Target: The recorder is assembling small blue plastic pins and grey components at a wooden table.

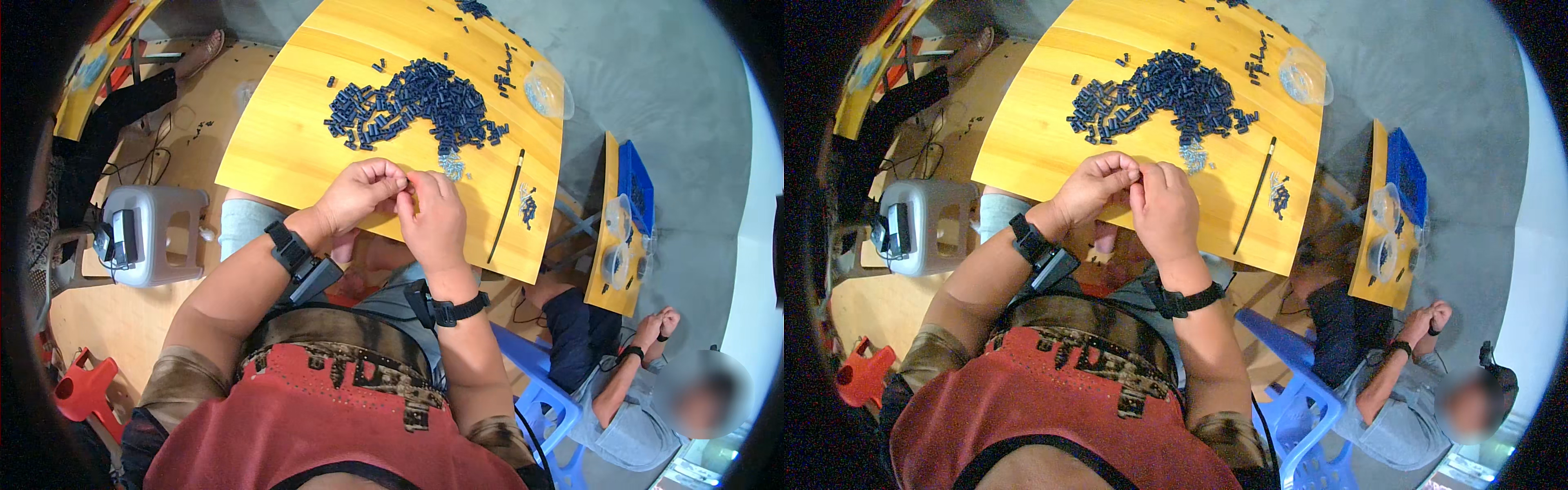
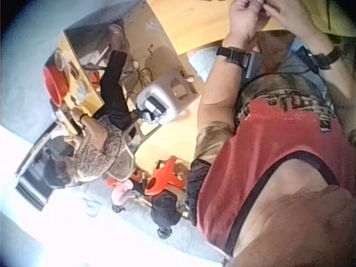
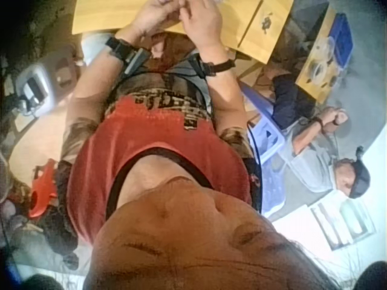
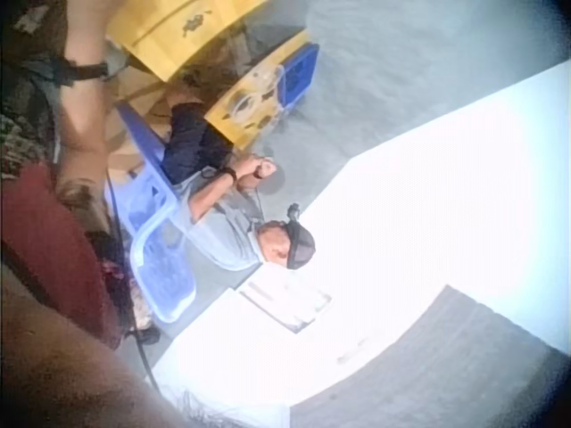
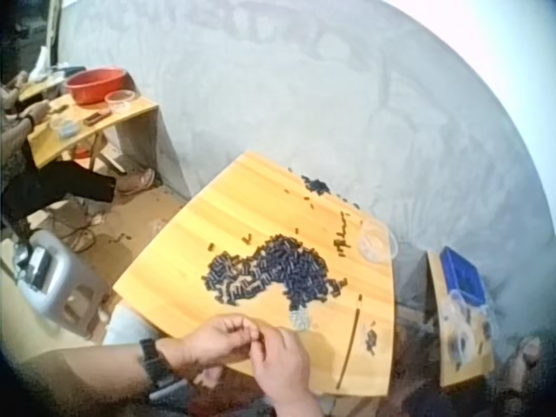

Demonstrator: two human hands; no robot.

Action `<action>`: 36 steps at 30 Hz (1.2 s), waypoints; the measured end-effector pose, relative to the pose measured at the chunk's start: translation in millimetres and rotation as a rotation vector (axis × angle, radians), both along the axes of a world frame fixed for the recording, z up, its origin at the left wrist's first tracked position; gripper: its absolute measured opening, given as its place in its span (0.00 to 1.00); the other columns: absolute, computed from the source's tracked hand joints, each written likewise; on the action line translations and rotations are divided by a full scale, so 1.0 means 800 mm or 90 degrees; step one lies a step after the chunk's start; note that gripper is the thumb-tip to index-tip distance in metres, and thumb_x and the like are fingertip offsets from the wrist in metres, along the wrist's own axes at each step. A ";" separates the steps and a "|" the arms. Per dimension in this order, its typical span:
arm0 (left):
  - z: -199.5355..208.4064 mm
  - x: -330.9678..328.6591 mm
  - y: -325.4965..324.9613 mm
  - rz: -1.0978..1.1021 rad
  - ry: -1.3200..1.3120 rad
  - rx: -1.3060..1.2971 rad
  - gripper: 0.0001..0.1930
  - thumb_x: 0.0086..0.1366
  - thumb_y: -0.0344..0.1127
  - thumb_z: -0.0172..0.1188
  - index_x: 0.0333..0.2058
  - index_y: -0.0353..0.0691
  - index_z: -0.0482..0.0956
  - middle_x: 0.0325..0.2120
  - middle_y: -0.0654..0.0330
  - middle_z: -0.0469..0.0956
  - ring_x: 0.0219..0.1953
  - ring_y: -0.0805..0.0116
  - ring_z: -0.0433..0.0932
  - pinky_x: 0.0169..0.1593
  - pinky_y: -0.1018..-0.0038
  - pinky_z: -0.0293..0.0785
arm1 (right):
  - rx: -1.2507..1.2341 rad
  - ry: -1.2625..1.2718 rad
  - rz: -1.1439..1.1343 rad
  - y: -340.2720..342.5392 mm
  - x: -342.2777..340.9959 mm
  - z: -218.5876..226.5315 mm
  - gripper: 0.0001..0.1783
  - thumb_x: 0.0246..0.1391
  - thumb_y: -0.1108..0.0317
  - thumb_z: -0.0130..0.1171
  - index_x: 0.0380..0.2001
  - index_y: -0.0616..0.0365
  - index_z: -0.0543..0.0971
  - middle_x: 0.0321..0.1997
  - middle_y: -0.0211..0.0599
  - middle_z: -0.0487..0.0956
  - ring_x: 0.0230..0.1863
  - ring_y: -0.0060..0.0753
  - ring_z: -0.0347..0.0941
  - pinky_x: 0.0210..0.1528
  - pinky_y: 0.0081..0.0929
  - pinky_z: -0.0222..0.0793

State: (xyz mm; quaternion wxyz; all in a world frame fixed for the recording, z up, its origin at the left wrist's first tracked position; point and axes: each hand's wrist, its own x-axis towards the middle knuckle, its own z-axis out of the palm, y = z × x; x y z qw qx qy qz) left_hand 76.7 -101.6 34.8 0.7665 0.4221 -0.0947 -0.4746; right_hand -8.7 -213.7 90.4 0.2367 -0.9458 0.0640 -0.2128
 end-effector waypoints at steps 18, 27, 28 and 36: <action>0.013 0.002 -0.003 -0.021 -0.008 0.049 0.09 0.63 0.34 0.57 0.36 0.34 0.76 0.31 0.61 0.77 0.31 0.76 0.76 0.38 0.80 0.77 | -0.004 0.013 0.000 -0.016 -0.007 -0.002 0.11 0.45 0.70 0.58 0.35 0.60 0.74 0.33 0.43 0.73 0.37 0.47 0.71 0.37 0.39 0.69; 0.007 0.002 -0.005 -0.030 -0.069 0.080 0.07 0.62 0.33 0.57 0.34 0.35 0.76 0.28 0.63 0.77 0.29 0.77 0.75 0.36 0.81 0.74 | -0.018 0.021 0.043 -0.015 -0.005 0.004 0.07 0.45 0.72 0.56 0.30 0.59 0.73 0.29 0.42 0.72 0.34 0.46 0.70 0.35 0.40 0.68; 0.008 0.002 -0.004 -0.032 -0.069 0.079 0.07 0.62 0.33 0.57 0.34 0.35 0.76 0.28 0.63 0.77 0.29 0.77 0.75 0.36 0.81 0.74 | -0.026 0.025 0.061 -0.015 -0.004 0.006 0.06 0.44 0.72 0.56 0.29 0.59 0.72 0.28 0.41 0.72 0.34 0.46 0.70 0.35 0.39 0.68; 0.018 -0.002 -0.003 -0.029 -0.146 0.121 0.06 0.62 0.30 0.57 0.35 0.34 0.76 0.30 0.63 0.77 0.31 0.78 0.75 0.38 0.80 0.73 | -0.052 0.061 0.080 -0.019 -0.006 0.010 0.06 0.42 0.73 0.56 0.26 0.58 0.70 0.28 0.41 0.71 0.34 0.46 0.70 0.35 0.39 0.68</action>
